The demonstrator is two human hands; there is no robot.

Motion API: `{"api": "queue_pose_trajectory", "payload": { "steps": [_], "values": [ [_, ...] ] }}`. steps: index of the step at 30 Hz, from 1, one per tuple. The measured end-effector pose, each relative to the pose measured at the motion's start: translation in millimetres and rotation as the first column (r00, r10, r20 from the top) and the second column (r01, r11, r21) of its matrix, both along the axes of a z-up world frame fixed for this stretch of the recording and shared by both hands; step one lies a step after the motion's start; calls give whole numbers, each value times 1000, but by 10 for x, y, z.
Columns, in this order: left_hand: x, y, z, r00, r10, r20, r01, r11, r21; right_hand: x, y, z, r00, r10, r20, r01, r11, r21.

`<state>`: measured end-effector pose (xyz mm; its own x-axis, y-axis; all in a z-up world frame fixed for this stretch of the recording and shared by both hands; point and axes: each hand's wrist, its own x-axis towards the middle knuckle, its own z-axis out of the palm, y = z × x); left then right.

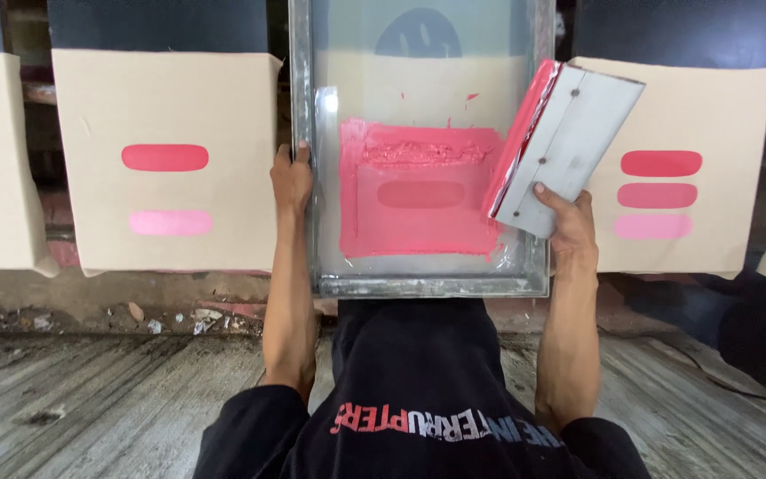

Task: The person is screen printing pink ink onto a series of fabric panels using a screen frame and a squeegee.

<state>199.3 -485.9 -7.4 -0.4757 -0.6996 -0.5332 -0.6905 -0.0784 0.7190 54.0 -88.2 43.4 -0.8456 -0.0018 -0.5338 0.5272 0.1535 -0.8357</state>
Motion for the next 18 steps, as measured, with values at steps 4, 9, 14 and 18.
{"api": "queue_pose_trajectory", "payload": {
  "steps": [4, 9, 14, 18],
  "values": [
    [-128, -118, -182, 999, -26, -37, 25, 999, -23, -48, -168, -101, 1000, -6, -21, 6, 1000, -5],
    [-271, -284, -707, 998, -9, -69, 9, 1000, 4, -71, -7, -470, 999, 29, 22, -29, 1000, 0],
    [-380, -614, -1106, 984, -14, -177, 11, 1000, -16, -210, -217, -212, 930, 356, -89, -340, 928, 152],
    [-453, -729, -773, 992, -122, 18, 121, 989, 81, -578, -512, -318, 451, 874, -183, -645, 461, 609]
  ]
}}
